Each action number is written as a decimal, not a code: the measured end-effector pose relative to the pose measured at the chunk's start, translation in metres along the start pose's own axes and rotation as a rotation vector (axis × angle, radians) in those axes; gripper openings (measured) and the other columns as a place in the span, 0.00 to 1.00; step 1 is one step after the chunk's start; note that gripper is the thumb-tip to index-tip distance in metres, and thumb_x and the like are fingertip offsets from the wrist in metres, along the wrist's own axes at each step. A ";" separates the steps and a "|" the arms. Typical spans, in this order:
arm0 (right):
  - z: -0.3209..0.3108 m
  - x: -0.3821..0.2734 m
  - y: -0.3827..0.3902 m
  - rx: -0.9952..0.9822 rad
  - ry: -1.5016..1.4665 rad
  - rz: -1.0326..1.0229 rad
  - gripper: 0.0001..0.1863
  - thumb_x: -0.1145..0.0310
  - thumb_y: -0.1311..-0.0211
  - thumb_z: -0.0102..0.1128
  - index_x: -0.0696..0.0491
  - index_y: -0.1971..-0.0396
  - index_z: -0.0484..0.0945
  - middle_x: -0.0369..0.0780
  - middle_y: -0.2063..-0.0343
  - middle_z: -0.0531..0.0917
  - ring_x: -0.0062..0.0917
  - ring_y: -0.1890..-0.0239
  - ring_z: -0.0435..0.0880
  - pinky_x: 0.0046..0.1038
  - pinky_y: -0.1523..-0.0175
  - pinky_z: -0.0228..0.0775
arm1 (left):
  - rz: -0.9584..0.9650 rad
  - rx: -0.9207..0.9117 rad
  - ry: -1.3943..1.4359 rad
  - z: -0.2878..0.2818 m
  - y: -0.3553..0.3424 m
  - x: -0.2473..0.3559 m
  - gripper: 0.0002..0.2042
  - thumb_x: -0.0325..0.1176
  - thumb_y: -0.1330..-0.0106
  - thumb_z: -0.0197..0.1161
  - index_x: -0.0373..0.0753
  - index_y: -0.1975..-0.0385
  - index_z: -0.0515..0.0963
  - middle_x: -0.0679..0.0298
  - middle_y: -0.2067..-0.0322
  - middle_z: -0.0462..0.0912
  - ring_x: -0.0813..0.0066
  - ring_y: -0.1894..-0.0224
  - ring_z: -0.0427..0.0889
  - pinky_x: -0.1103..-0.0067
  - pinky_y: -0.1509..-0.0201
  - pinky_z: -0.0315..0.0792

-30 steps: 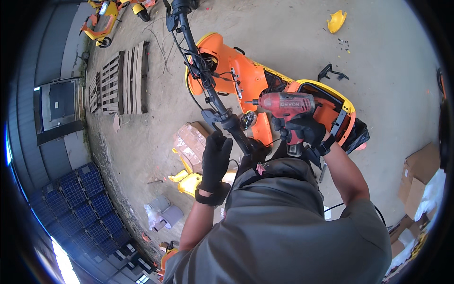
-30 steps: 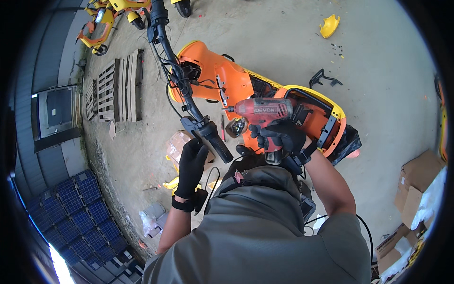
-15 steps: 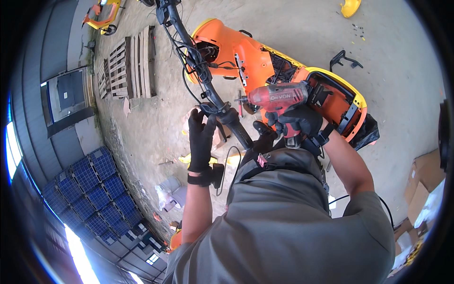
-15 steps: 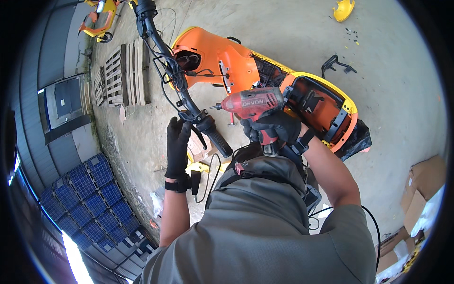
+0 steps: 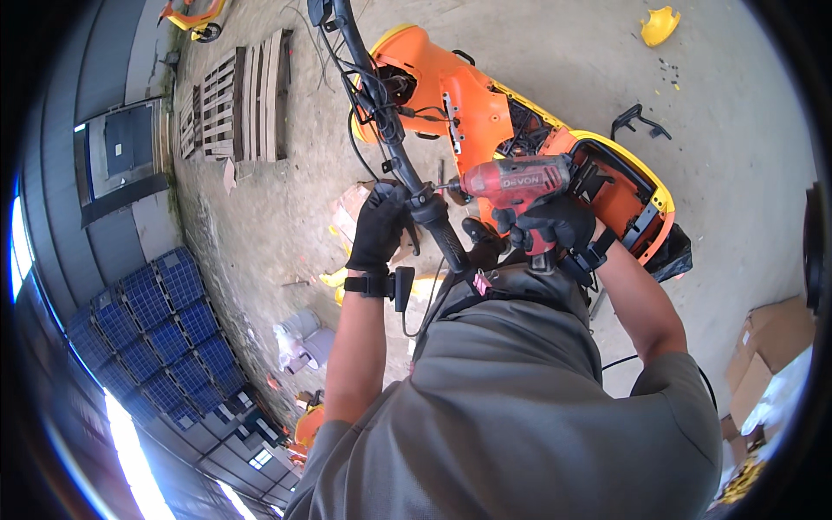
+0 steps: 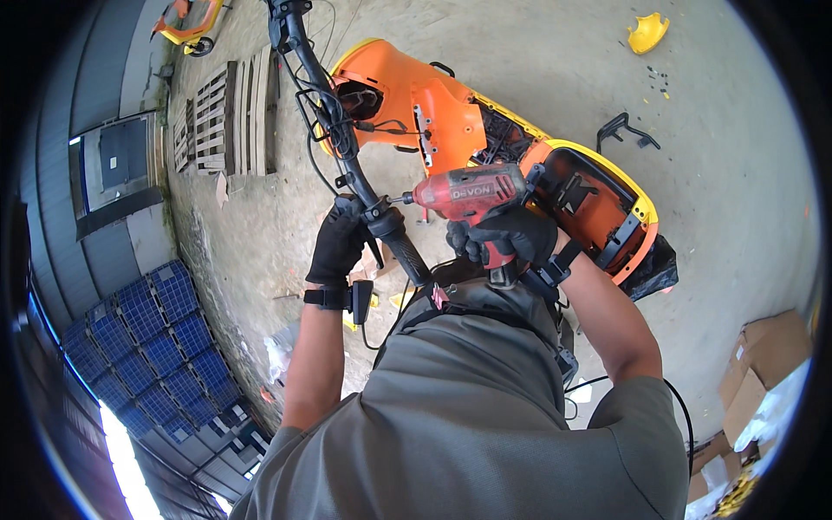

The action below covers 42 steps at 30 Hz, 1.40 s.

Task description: The person assembles the handlebar components of an electric scooter by routing wires and using a power drill to secure parts.

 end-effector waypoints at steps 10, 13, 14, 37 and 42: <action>0.001 -0.002 -0.004 0.021 -0.043 -0.011 0.25 0.64 0.47 0.66 0.60 0.50 0.72 0.42 0.62 0.81 0.21 0.65 0.81 0.22 0.58 0.74 | 0.037 -0.016 0.027 -0.002 -0.001 -0.004 0.07 0.36 0.33 0.59 0.40 0.66 0.75 0.72 0.73 0.78 0.85 0.70 0.74 0.85 0.67 0.68; -0.003 0.001 -0.005 0.002 -0.038 0.005 0.26 0.64 0.47 0.66 0.60 0.49 0.72 0.42 0.62 0.81 0.21 0.64 0.81 0.22 0.58 0.74 | 0.026 -0.018 0.024 -0.005 -0.003 -0.006 0.06 0.36 0.32 0.59 0.40 0.67 0.75 0.72 0.73 0.77 0.86 0.72 0.73 0.86 0.68 0.67; -0.004 0.002 -0.005 0.001 -0.035 0.002 0.26 0.64 0.46 0.66 0.60 0.49 0.72 0.42 0.61 0.81 0.21 0.64 0.81 0.22 0.58 0.74 | 0.015 -0.016 0.025 -0.005 -0.003 -0.007 0.06 0.36 0.32 0.59 0.41 0.67 0.75 0.72 0.73 0.77 0.86 0.72 0.73 0.86 0.69 0.66; -0.005 0.001 -0.006 -0.003 -0.111 0.125 0.24 0.71 0.44 0.64 0.59 0.47 0.70 0.41 0.60 0.81 0.27 0.57 0.81 0.26 0.53 0.75 | -0.012 0.004 -0.072 -0.004 -0.002 -0.002 0.07 0.37 0.32 0.59 0.42 0.67 0.74 0.73 0.75 0.76 0.86 0.74 0.72 0.87 0.70 0.66; -0.008 0.004 -0.007 0.039 -0.106 0.129 0.26 0.70 0.44 0.64 0.60 0.46 0.69 0.41 0.59 0.81 0.24 0.62 0.82 0.26 0.57 0.77 | -0.001 -0.001 -0.022 -0.002 -0.002 -0.001 0.06 0.37 0.32 0.59 0.42 0.67 0.74 0.72 0.75 0.77 0.86 0.74 0.72 0.86 0.69 0.67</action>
Point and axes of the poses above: each hand's wrist, its own y-axis away from the middle knuckle, its own z-axis out of the palm, x = y × z, the point moved 5 cm from there along -y, towards the middle knuckle
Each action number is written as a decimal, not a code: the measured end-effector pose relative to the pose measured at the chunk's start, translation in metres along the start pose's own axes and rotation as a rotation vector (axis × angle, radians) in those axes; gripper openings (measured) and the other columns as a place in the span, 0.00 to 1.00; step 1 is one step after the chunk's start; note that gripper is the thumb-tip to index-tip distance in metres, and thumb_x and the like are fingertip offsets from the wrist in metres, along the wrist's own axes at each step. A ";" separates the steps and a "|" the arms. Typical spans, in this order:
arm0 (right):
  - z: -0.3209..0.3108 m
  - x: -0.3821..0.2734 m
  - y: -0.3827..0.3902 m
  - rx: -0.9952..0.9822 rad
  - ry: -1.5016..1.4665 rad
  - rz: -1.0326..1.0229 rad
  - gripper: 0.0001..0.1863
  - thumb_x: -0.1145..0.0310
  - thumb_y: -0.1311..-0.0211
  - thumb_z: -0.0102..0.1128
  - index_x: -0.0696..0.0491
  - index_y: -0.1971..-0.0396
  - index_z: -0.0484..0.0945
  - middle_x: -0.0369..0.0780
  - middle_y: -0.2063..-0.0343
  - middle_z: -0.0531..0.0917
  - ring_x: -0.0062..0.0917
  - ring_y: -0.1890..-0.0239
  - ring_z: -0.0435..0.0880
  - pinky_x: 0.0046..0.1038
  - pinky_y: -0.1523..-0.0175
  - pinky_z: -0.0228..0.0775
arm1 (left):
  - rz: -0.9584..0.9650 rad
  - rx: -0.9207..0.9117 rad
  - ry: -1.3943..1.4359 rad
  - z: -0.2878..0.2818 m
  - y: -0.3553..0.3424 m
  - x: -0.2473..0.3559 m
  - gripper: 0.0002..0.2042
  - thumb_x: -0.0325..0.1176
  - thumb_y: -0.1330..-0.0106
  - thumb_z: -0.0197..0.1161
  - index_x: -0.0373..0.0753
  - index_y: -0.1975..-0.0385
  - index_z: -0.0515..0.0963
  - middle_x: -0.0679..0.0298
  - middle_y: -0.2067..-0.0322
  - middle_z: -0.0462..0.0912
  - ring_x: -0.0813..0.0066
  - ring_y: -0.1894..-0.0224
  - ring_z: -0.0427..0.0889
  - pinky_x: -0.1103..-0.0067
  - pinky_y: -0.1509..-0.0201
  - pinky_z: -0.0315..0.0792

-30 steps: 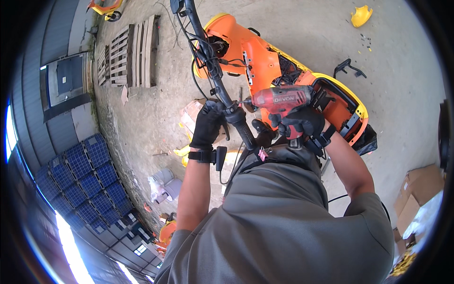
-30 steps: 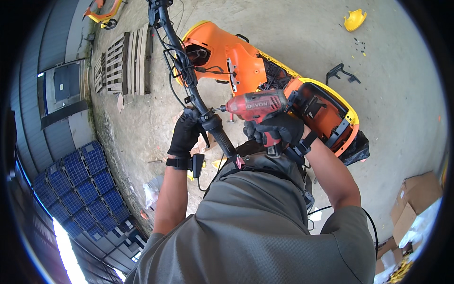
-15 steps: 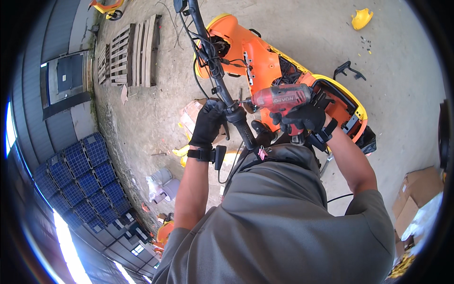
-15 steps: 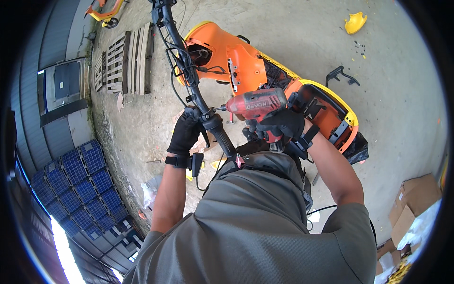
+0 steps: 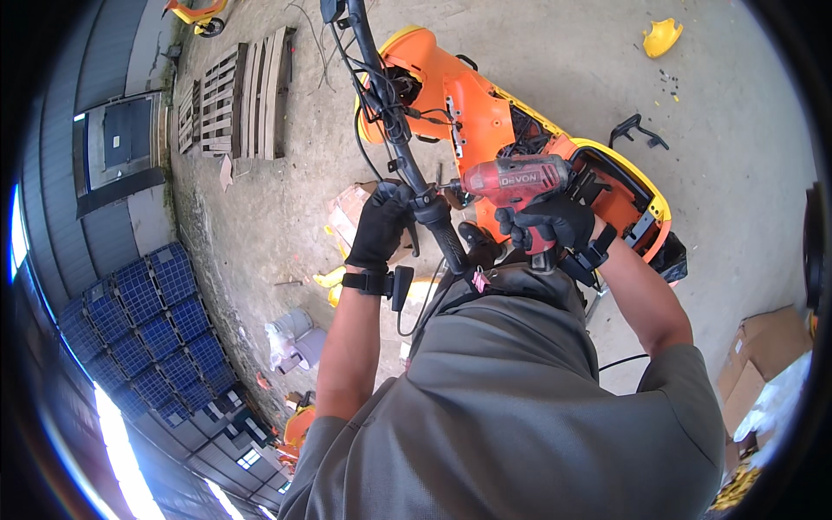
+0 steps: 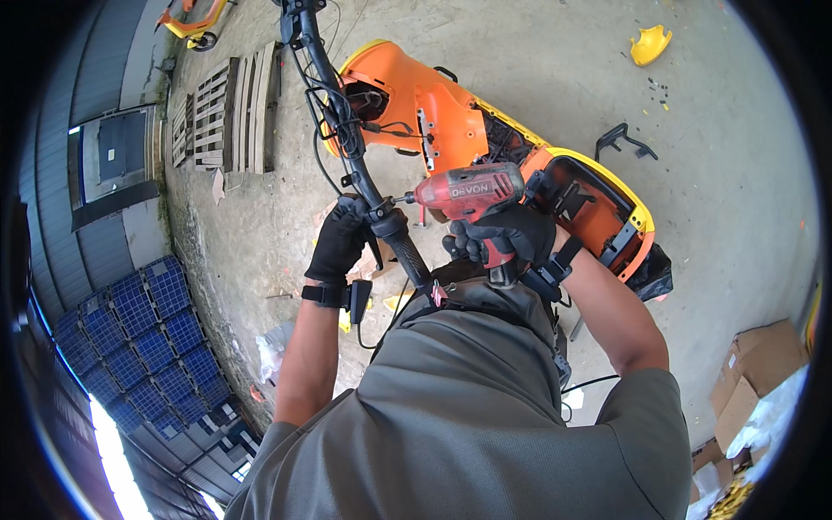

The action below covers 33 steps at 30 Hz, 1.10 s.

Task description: The person assembles the handlebar components of an electric scooter by routing wires and using a power drill to secure parts.

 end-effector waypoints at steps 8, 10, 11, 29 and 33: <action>0.001 0.000 0.000 0.032 0.006 -0.003 0.25 0.70 0.44 0.64 0.60 0.47 0.70 0.41 0.61 0.81 0.25 0.63 0.82 0.26 0.57 0.77 | 0.007 -0.018 -0.027 -0.003 -0.001 -0.001 0.06 0.36 0.32 0.60 0.42 0.66 0.75 0.72 0.75 0.77 0.86 0.74 0.73 0.87 0.69 0.67; 0.001 0.000 0.000 0.046 0.005 0.012 0.24 0.70 0.44 0.64 0.60 0.47 0.70 0.41 0.62 0.81 0.25 0.64 0.82 0.26 0.58 0.77 | 0.007 -0.013 -0.028 -0.002 0.000 -0.001 0.06 0.37 0.33 0.60 0.42 0.66 0.75 0.73 0.75 0.77 0.86 0.74 0.73 0.87 0.70 0.67; 0.001 0.000 0.000 0.047 -0.005 0.016 0.24 0.70 0.44 0.64 0.59 0.48 0.70 0.41 0.62 0.81 0.25 0.64 0.82 0.26 0.58 0.77 | 0.007 -0.009 -0.029 -0.002 0.000 -0.001 0.06 0.37 0.33 0.60 0.42 0.66 0.75 0.73 0.75 0.77 0.86 0.74 0.73 0.87 0.70 0.67; -0.008 0.005 -0.003 0.039 0.001 0.006 0.25 0.70 0.47 0.65 0.60 0.48 0.70 0.41 0.61 0.81 0.26 0.64 0.83 0.27 0.58 0.77 | -0.021 0.027 -0.059 -0.002 0.000 0.000 0.07 0.38 0.32 0.60 0.43 0.69 0.74 0.72 0.76 0.76 0.85 0.75 0.72 0.86 0.70 0.67; -0.012 0.007 -0.005 0.026 -0.001 0.033 0.25 0.70 0.46 0.65 0.60 0.48 0.70 0.41 0.61 0.81 0.25 0.64 0.83 0.27 0.59 0.77 | -0.012 0.010 -0.048 -0.001 0.000 0.001 0.07 0.38 0.32 0.60 0.43 0.69 0.74 0.72 0.77 0.76 0.85 0.75 0.72 0.86 0.70 0.67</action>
Point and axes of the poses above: each hand's wrist, its own y-axis away from the middle knuckle, its own z-axis out of the palm, x = y × z, the point moved 5 cm from there along -y, towards the middle knuckle
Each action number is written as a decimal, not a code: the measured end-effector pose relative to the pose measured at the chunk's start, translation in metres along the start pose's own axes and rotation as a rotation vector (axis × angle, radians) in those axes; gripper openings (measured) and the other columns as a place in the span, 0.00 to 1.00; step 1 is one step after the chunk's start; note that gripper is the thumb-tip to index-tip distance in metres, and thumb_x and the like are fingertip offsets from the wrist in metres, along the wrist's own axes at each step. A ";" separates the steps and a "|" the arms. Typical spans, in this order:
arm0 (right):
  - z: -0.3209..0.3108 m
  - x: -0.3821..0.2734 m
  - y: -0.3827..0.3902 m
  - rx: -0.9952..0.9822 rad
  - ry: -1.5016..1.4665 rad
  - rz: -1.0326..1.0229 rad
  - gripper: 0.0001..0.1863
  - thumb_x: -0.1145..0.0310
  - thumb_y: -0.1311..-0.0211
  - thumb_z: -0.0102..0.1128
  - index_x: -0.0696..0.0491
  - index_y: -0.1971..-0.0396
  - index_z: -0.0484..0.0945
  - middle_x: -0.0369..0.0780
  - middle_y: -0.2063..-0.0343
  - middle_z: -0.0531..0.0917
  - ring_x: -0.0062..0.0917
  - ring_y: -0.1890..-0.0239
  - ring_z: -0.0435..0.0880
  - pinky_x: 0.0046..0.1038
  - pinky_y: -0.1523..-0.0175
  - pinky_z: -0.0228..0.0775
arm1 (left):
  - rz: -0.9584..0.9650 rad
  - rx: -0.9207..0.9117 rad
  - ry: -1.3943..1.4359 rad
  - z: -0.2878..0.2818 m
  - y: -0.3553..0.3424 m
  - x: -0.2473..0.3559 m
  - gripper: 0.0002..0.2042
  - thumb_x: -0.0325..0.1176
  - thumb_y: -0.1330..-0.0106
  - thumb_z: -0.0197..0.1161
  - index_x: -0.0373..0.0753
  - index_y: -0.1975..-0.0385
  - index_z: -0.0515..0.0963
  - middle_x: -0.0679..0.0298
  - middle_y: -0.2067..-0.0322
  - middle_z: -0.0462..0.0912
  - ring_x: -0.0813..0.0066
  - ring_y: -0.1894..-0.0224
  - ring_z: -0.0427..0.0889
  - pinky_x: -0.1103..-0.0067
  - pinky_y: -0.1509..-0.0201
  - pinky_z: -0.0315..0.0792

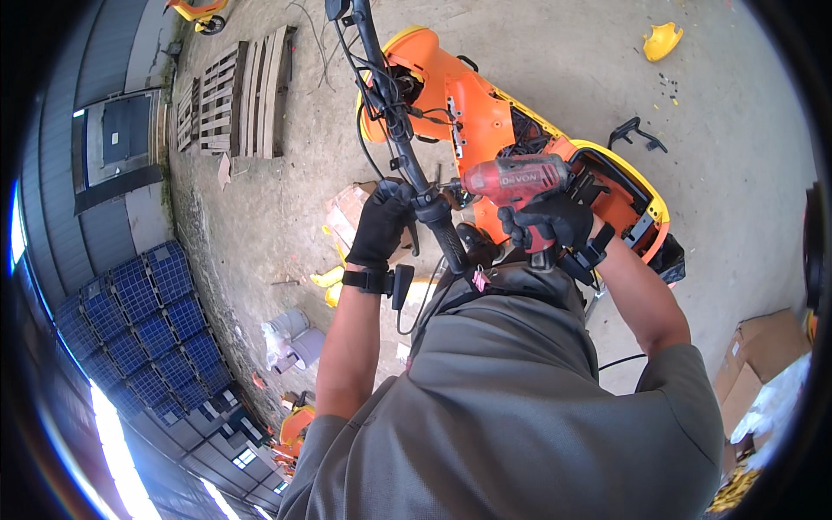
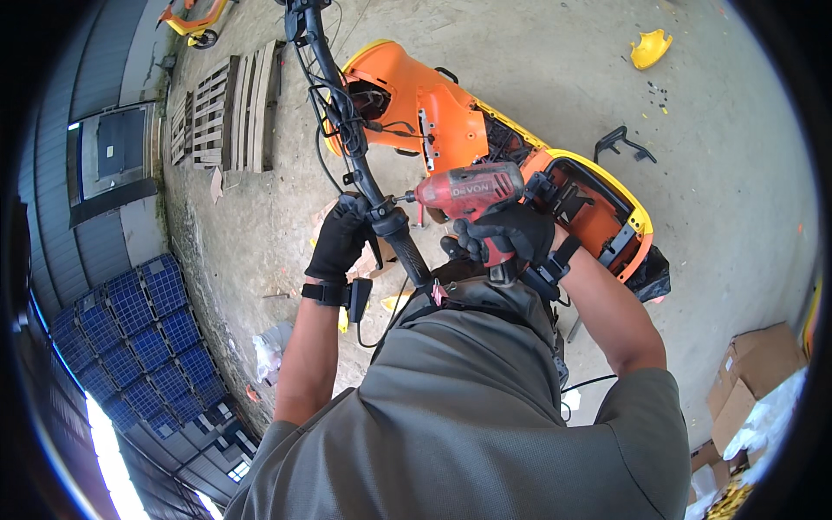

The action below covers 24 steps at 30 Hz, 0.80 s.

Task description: The person assembles the handlebar components of an electric scooter by routing wires and using a power drill to secure parts.

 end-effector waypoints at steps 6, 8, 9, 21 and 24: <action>0.023 -0.015 0.006 0.003 0.024 -0.063 0.24 0.71 0.46 0.64 0.60 0.48 0.71 0.40 0.62 0.81 0.25 0.64 0.83 0.26 0.59 0.77 | -0.011 0.011 -0.007 -0.001 -0.001 -0.001 0.07 0.38 0.32 0.60 0.43 0.69 0.75 0.72 0.76 0.77 0.85 0.75 0.72 0.86 0.70 0.67; 0.015 -0.010 0.003 0.009 0.018 -0.047 0.24 0.71 0.46 0.64 0.59 0.48 0.71 0.41 0.62 0.81 0.25 0.64 0.83 0.26 0.59 0.77 | -0.009 0.004 -0.002 -0.001 0.000 -0.001 0.07 0.38 0.32 0.60 0.43 0.69 0.75 0.72 0.76 0.77 0.86 0.75 0.72 0.87 0.70 0.67; 0.011 -0.008 0.002 0.016 0.011 -0.031 0.24 0.71 0.46 0.64 0.59 0.48 0.71 0.41 0.62 0.81 0.25 0.65 0.83 0.26 0.59 0.77 | -0.009 0.003 -0.003 -0.001 0.000 0.000 0.07 0.38 0.32 0.60 0.43 0.69 0.75 0.72 0.76 0.77 0.86 0.75 0.72 0.87 0.70 0.67; 0.013 -0.010 0.000 -0.103 0.043 -0.036 0.22 0.72 0.42 0.63 0.57 0.47 0.72 0.40 0.60 0.82 0.25 0.54 0.81 0.24 0.55 0.76 | 0.008 -0.041 0.027 0.002 0.002 0.002 0.06 0.36 0.32 0.59 0.42 0.68 0.74 0.71 0.75 0.77 0.85 0.74 0.73 0.86 0.69 0.67; 0.010 -0.006 0.000 -0.021 -0.020 0.019 0.23 0.72 0.43 0.63 0.57 0.47 0.72 0.40 0.60 0.82 0.24 0.56 0.82 0.24 0.55 0.76 | -0.010 -0.010 0.010 0.002 0.002 0.003 0.06 0.36 0.32 0.59 0.42 0.68 0.74 0.71 0.75 0.77 0.85 0.74 0.73 0.86 0.69 0.67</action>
Point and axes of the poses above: each hand's wrist, its own y-axis away from the middle knuckle, its own z-axis out of the palm, x = y × z, the point moved 5 cm from there along -y, towards the middle knuckle
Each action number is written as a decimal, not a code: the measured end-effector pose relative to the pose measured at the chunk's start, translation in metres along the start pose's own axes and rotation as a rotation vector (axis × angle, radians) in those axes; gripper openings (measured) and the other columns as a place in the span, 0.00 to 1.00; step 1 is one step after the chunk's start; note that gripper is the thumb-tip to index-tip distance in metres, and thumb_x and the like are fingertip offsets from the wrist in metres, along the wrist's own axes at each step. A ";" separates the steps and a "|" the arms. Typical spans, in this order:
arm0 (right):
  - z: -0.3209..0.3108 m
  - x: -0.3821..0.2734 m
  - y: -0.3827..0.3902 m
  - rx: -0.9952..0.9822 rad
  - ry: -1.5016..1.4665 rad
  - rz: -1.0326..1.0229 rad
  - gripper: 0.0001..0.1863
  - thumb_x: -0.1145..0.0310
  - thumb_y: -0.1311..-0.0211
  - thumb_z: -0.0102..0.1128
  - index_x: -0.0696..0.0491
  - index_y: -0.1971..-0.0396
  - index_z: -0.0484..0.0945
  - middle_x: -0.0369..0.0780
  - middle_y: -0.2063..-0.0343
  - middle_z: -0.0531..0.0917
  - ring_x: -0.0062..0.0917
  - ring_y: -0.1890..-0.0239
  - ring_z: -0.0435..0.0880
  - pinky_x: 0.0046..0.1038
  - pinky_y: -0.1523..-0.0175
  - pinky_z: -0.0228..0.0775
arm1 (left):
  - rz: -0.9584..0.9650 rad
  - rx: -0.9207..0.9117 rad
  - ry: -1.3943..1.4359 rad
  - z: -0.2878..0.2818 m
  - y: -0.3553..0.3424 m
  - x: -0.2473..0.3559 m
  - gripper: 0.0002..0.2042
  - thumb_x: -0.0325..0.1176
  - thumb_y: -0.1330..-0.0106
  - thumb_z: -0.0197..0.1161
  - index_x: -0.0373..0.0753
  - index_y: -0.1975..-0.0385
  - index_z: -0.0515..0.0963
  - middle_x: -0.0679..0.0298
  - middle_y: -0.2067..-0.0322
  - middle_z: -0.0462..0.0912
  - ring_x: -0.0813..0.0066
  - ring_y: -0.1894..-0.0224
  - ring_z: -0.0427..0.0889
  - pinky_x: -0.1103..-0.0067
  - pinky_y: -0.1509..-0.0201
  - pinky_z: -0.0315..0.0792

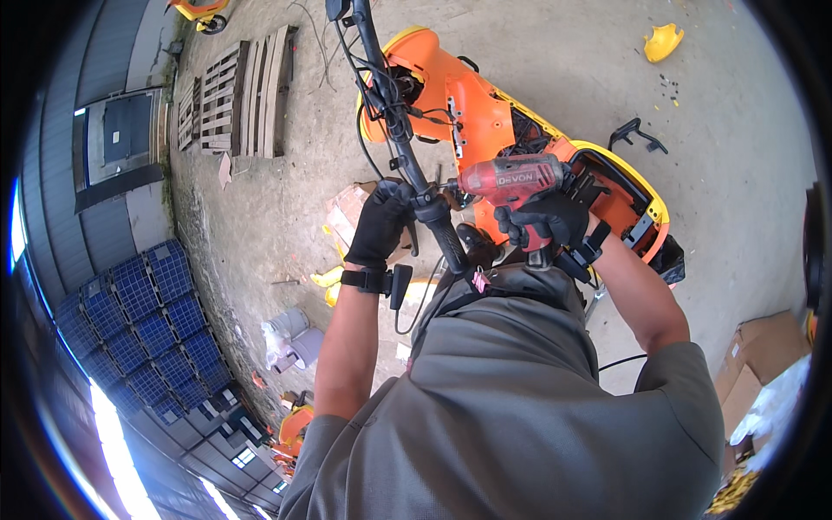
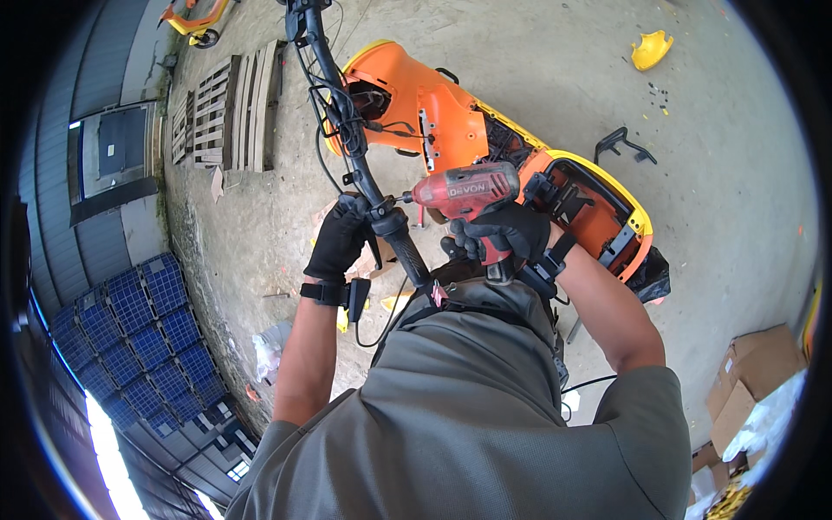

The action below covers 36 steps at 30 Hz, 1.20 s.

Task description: The person assembles the handlebar components of an electric scooter by routing wires and using a power drill to secure parts.

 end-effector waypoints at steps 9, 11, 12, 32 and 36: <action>-0.003 -0.008 -0.005 0.004 0.129 -0.029 0.22 0.72 0.46 0.64 0.58 0.50 0.73 0.39 0.63 0.81 0.23 0.67 0.82 0.25 0.61 0.76 | 0.018 -0.025 0.005 0.000 -0.001 0.001 0.06 0.36 0.31 0.59 0.42 0.67 0.74 0.72 0.74 0.77 0.86 0.73 0.72 0.87 0.68 0.67; -0.005 -0.005 -0.004 -0.008 0.142 -0.034 0.22 0.72 0.46 0.64 0.58 0.50 0.73 0.39 0.64 0.81 0.23 0.67 0.82 0.25 0.61 0.76 | 0.014 -0.028 -0.011 -0.001 -0.001 -0.001 0.07 0.36 0.31 0.59 0.41 0.67 0.74 0.72 0.74 0.77 0.86 0.73 0.72 0.86 0.68 0.67; -0.006 -0.004 -0.005 -0.019 0.152 -0.039 0.22 0.72 0.46 0.64 0.58 0.50 0.73 0.39 0.64 0.81 0.23 0.68 0.82 0.25 0.62 0.76 | 0.013 -0.027 -0.010 -0.001 0.000 -0.001 0.07 0.36 0.31 0.59 0.41 0.67 0.74 0.72 0.74 0.77 0.86 0.73 0.72 0.86 0.68 0.67; -0.009 -0.017 0.028 0.098 0.214 -0.274 0.26 0.71 0.49 0.67 0.58 0.48 0.72 0.40 0.62 0.81 0.23 0.66 0.81 0.25 0.62 0.76 | 0.057 -0.045 0.041 0.001 -0.005 0.000 0.05 0.34 0.31 0.58 0.42 0.66 0.74 0.71 0.72 0.78 0.85 0.71 0.74 0.85 0.64 0.69; 0.021 -0.017 0.033 0.124 0.311 -0.180 0.26 0.72 0.48 0.66 0.58 0.46 0.72 0.40 0.61 0.81 0.23 0.64 0.81 0.25 0.60 0.76 | 0.055 -0.080 0.090 -0.001 -0.004 -0.007 0.06 0.35 0.31 0.57 0.41 0.64 0.73 0.70 0.69 0.78 0.83 0.66 0.75 0.84 0.61 0.70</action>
Point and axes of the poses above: each hand's wrist, its own y-axis away from the middle knuckle, its own z-axis out of the palm, x = y × z, the point moved 5 cm from there along -y, towards the middle knuckle
